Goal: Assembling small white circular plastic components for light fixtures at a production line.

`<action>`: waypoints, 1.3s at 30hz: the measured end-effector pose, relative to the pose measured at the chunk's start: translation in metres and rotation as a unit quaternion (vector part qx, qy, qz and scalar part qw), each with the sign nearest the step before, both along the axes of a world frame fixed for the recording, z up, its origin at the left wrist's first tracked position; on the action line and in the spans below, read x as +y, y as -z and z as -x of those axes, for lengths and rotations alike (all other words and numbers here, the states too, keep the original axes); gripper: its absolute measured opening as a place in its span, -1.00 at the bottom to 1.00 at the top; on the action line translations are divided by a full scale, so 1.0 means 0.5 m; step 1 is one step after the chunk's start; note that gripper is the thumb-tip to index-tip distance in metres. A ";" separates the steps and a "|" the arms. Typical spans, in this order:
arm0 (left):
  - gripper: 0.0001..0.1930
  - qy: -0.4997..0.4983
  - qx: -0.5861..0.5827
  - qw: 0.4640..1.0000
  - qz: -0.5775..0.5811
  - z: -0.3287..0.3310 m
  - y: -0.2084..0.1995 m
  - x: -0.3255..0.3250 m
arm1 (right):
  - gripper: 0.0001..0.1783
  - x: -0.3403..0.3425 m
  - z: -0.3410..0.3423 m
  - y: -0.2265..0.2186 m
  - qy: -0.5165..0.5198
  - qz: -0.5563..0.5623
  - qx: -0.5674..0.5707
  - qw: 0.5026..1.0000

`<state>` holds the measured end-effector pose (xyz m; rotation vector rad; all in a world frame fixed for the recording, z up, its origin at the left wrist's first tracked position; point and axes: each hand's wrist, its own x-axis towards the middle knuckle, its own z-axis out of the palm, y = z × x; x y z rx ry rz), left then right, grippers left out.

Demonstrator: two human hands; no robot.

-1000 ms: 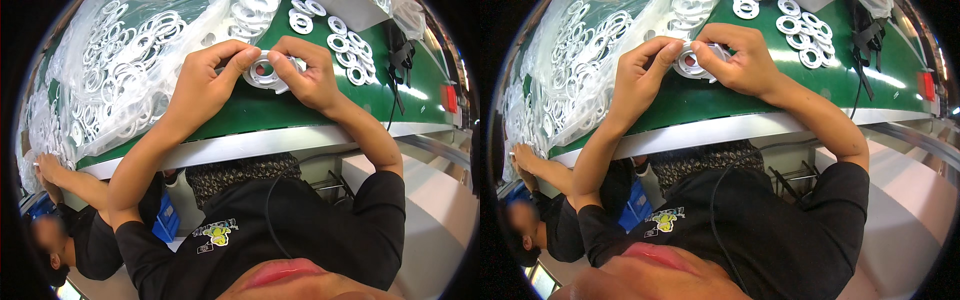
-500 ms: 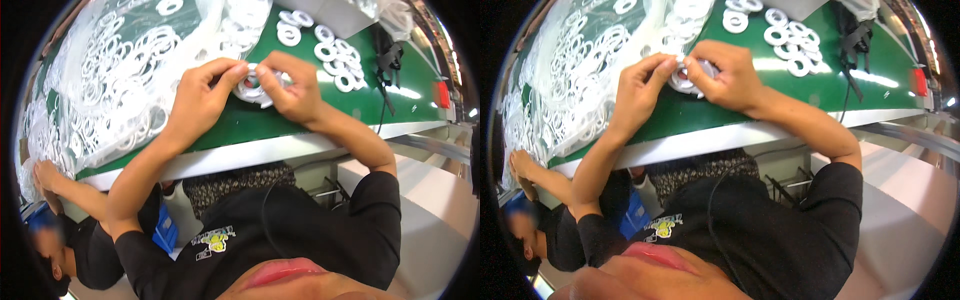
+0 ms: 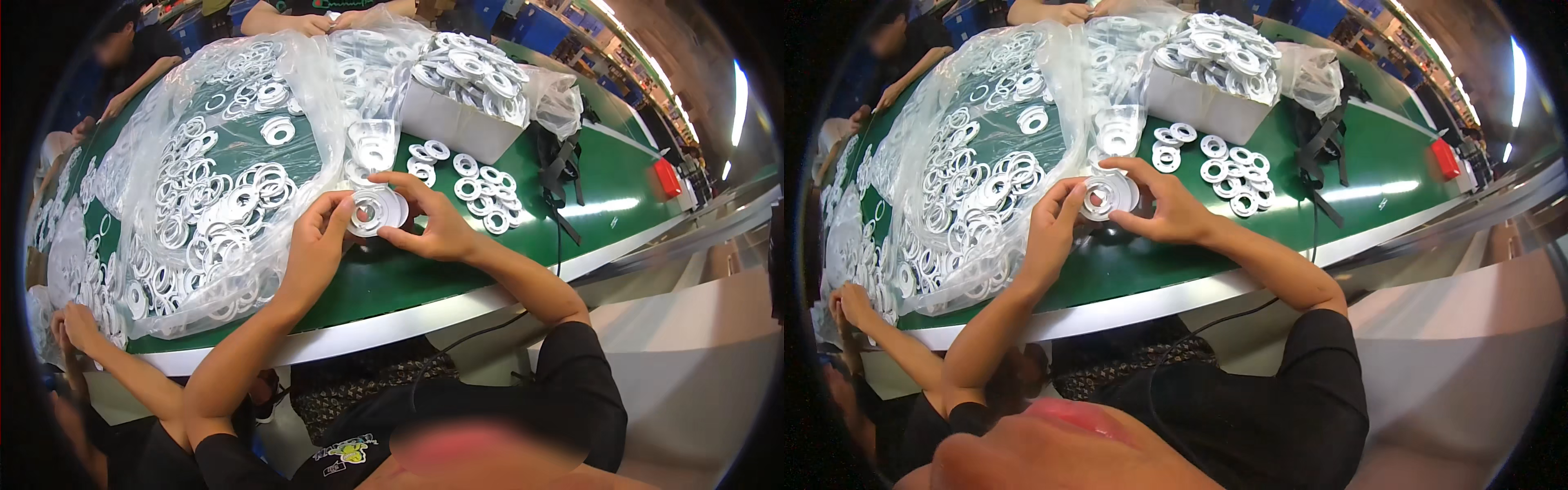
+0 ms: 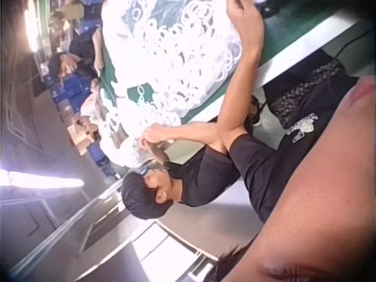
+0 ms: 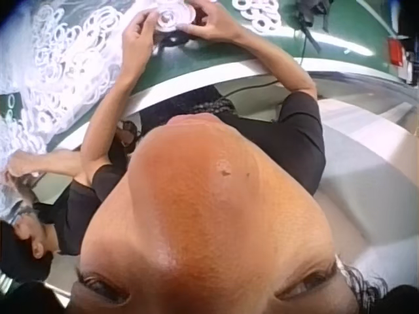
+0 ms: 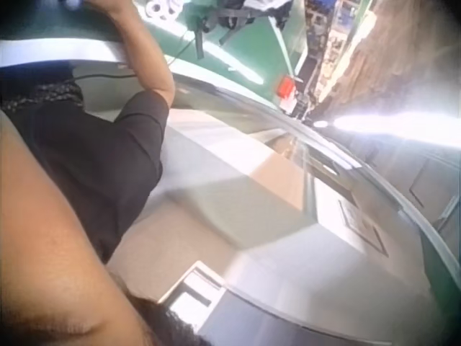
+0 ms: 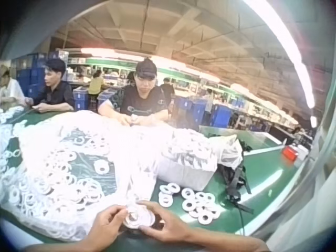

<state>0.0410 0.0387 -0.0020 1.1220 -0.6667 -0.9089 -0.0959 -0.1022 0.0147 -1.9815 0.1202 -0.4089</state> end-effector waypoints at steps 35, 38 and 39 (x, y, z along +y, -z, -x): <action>-0.68 0.128 -0.198 0.972 -0.002 0.009 0.014 0.014 | -0.38 -0.371 -0.055 -0.197 0.412 0.519 0.013 0.749; -0.59 0.128 -0.266 0.955 -0.014 0.007 0.007 0.017 | -0.63 -0.289 -0.080 -0.164 0.299 0.472 -0.128 0.820; -0.60 0.142 -0.273 0.951 -0.026 0.008 0.009 0.014 | -0.76 -0.226 -0.095 -0.157 0.264 0.424 -0.134 0.856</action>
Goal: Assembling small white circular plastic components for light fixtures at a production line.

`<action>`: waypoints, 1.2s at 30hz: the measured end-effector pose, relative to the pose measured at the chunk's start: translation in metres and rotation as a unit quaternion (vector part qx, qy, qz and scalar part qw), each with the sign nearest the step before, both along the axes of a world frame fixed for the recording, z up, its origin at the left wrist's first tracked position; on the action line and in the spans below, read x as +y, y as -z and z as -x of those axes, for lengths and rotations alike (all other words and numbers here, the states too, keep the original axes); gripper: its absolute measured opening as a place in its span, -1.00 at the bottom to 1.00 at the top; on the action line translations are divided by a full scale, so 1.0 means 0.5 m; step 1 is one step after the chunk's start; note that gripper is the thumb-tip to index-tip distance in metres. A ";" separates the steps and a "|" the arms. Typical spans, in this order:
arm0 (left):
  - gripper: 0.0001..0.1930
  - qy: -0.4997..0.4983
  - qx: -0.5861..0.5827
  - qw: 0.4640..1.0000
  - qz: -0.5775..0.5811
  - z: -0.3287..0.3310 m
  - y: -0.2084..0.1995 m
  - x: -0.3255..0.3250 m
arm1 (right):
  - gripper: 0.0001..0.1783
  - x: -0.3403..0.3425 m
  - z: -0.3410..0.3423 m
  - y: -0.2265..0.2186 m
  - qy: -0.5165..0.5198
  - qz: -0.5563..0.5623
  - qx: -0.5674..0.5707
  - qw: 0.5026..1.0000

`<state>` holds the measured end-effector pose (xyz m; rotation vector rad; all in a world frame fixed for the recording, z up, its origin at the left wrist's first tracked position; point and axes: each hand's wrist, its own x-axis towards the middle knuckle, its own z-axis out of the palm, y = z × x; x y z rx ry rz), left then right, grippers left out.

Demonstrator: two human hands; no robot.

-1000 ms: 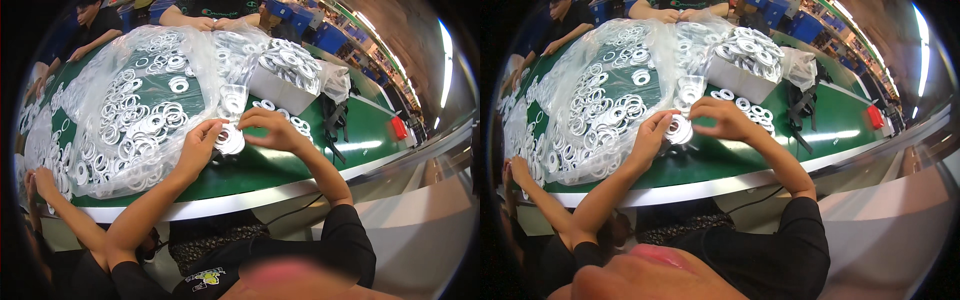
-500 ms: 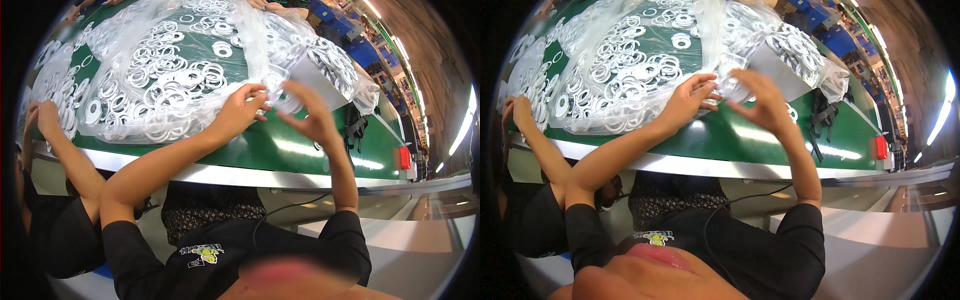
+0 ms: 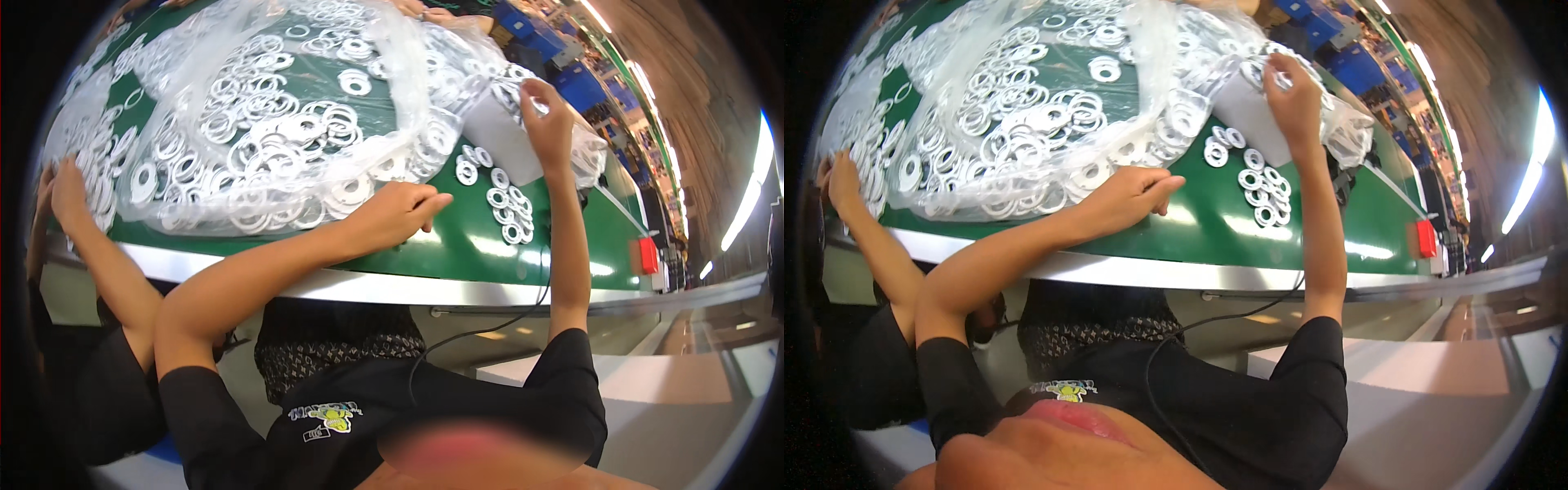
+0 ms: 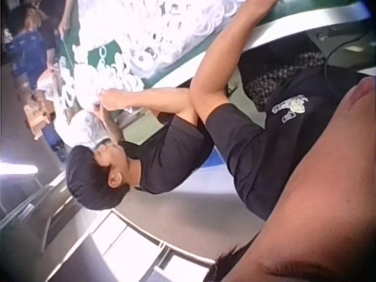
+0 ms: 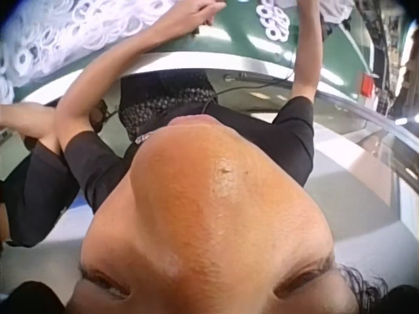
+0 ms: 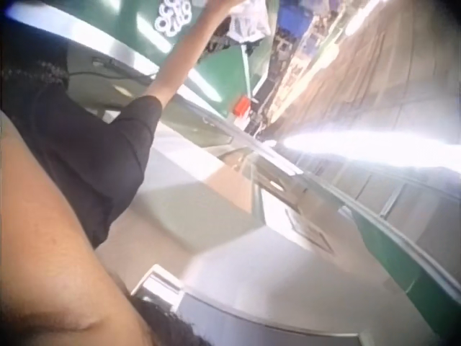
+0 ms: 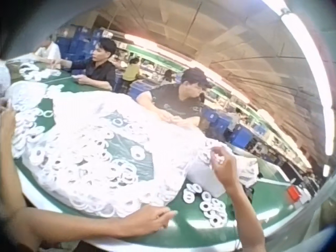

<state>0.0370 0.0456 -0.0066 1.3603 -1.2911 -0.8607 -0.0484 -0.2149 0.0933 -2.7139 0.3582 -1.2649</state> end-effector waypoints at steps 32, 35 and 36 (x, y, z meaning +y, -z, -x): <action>-0.09 0.105 0.570 0.809 -0.100 -0.036 -0.025 -0.003 | -0.06 0.247 0.005 -0.005 -0.387 -0.283 0.277 0.833; -0.07 0.172 0.501 0.843 -0.090 -0.029 -0.027 0.013 | -0.12 0.260 0.060 0.025 -0.375 -0.291 0.288 0.832; -0.24 0.167 0.526 0.830 -0.082 -0.027 -0.017 0.008 | -0.16 0.251 0.075 0.031 -0.339 -0.287 0.287 0.849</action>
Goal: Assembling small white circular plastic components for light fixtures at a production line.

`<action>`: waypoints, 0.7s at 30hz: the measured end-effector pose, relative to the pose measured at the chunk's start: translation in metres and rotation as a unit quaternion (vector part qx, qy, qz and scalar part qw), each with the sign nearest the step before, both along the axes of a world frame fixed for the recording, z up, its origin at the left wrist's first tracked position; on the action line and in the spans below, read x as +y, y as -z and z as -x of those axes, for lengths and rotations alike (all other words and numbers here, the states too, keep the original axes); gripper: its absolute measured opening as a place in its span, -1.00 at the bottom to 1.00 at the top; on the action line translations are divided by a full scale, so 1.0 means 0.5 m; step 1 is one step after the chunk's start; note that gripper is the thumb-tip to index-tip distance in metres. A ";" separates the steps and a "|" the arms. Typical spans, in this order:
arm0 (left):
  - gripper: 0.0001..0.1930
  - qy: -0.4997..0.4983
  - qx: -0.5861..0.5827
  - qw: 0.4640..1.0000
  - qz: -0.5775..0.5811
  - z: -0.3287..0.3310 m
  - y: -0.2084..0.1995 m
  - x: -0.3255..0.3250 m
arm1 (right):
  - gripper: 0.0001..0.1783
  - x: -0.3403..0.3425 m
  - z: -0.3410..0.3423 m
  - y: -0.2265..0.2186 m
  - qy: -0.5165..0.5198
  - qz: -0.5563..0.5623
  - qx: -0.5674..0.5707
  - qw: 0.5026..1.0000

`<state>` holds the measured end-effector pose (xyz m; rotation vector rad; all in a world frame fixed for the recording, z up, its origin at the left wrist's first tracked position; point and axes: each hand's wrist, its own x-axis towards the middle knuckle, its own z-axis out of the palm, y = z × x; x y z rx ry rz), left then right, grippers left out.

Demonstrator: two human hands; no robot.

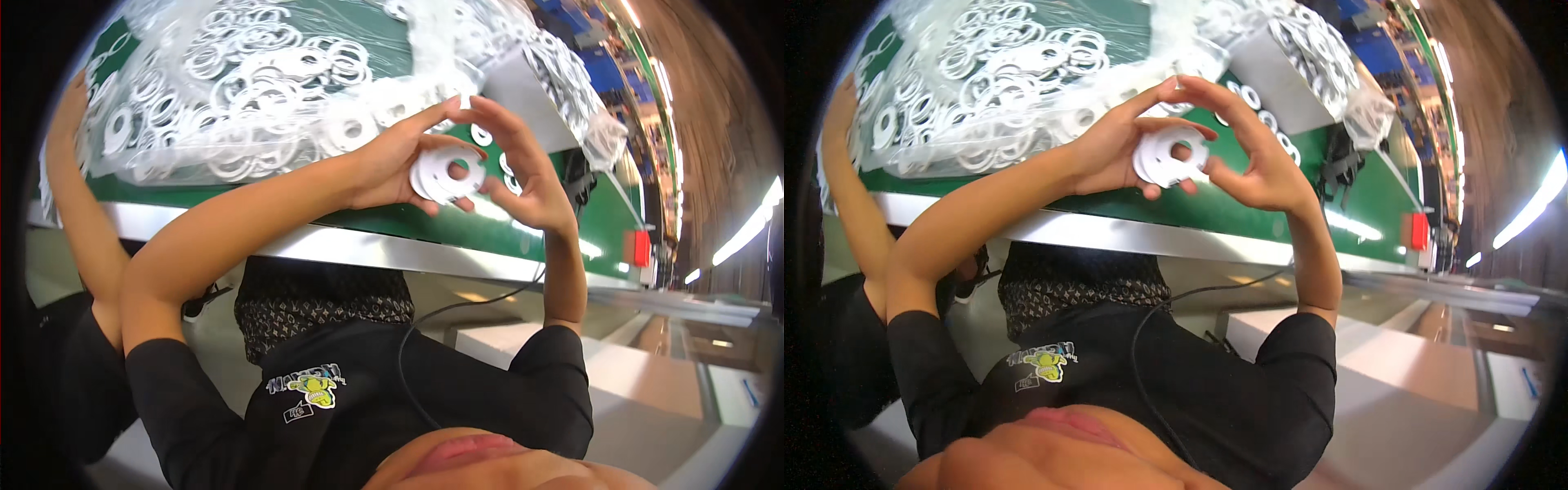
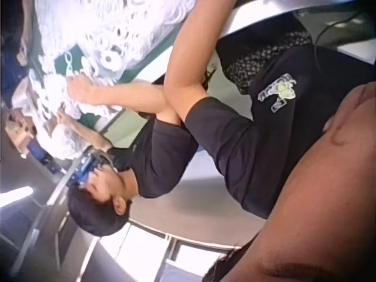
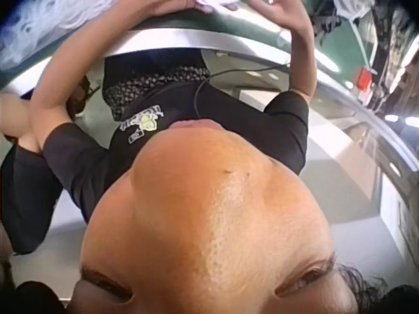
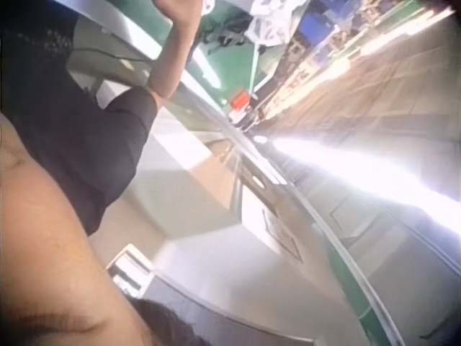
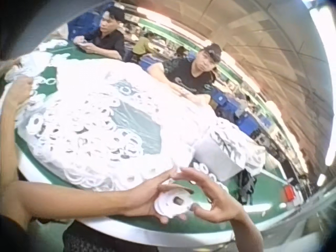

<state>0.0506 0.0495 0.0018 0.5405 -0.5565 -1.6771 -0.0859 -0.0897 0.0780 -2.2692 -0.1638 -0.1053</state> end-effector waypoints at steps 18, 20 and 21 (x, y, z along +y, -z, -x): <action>-0.70 -0.156 -0.209 0.965 -0.037 0.009 0.023 -0.014 | -0.77 -0.133 0.023 0.163 0.312 0.394 -0.217 0.837; -0.63 -0.160 -0.167 0.970 -0.070 0.007 0.020 -0.016 | -0.81 -0.129 0.023 0.147 0.331 0.346 -0.275 0.834; -0.63 -0.156 -0.167 0.971 -0.070 0.011 0.016 -0.021 | -0.81 -0.115 0.029 0.134 0.367 0.179 -0.226 0.884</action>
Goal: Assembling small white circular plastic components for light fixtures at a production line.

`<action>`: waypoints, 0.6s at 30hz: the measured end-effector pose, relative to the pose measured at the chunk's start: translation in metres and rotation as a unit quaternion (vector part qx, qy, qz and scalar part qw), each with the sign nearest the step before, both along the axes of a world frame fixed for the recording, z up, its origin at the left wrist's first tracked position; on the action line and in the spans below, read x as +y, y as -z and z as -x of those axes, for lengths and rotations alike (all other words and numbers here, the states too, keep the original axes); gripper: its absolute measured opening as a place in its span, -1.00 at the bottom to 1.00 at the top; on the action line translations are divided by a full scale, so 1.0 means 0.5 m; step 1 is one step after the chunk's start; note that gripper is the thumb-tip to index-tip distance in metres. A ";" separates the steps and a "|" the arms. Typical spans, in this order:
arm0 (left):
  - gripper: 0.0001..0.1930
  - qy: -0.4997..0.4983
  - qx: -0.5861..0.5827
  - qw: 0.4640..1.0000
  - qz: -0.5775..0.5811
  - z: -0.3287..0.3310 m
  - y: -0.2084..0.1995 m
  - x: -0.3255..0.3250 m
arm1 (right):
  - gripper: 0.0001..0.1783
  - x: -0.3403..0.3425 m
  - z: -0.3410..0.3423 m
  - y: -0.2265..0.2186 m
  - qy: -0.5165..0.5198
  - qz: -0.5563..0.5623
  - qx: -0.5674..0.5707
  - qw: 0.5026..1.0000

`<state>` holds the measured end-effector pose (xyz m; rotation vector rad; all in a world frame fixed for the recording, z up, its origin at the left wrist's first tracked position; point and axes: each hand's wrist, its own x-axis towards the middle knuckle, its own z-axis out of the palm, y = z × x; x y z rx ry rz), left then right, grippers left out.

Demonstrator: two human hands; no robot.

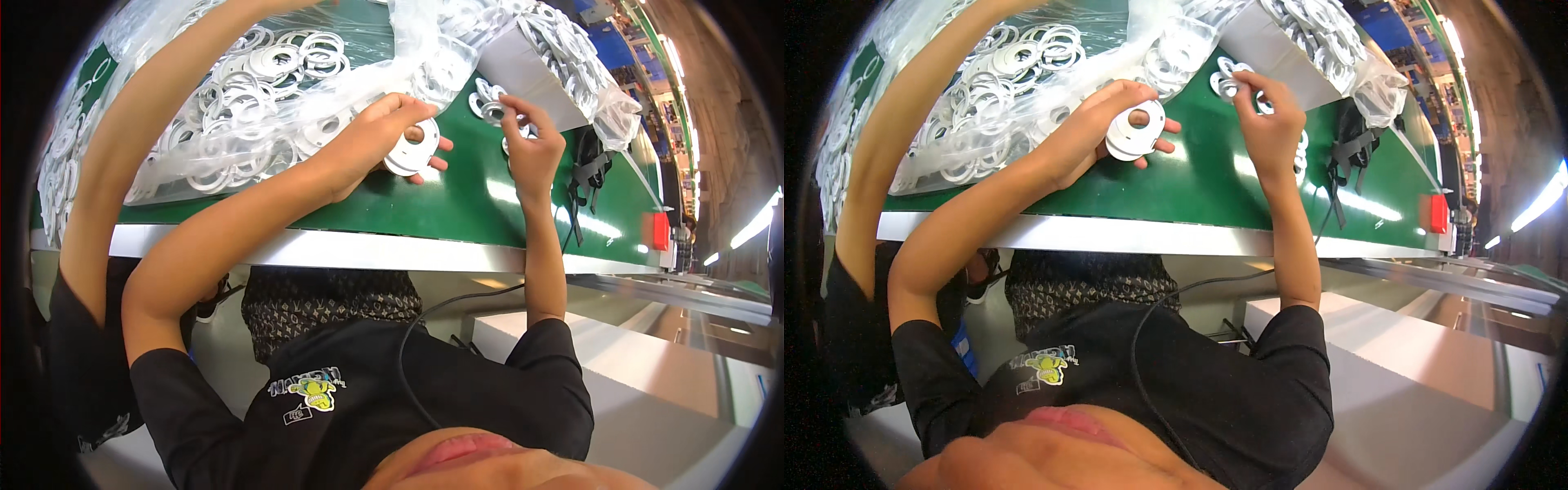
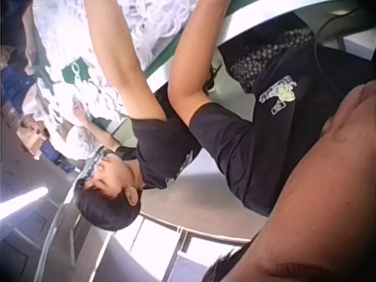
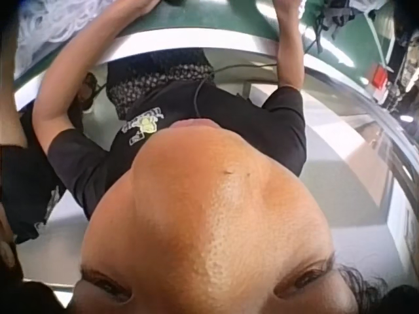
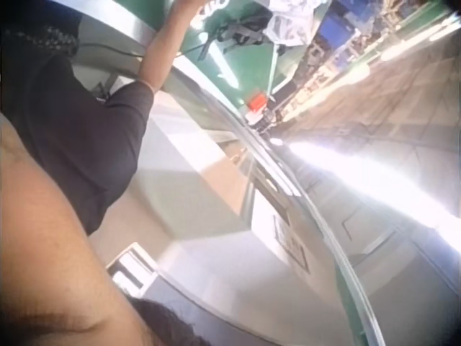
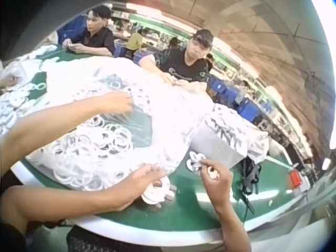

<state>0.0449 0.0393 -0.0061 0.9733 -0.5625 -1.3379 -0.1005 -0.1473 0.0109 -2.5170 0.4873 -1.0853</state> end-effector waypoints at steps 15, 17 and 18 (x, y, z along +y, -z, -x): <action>-0.65 0.022 0.000 1.000 0.001 0.008 0.019 -0.006 | -0.70 0.113 -0.034 0.041 -0.147 -0.299 0.019 0.943; -0.63 0.012 -0.020 1.000 0.009 0.004 0.035 -0.010 | -0.60 0.110 -0.030 0.052 -0.171 -0.267 0.032 0.948; -0.62 -0.001 -0.029 1.000 -0.003 0.006 0.031 -0.015 | -0.48 0.112 -0.027 0.047 -0.186 -0.262 0.053 0.945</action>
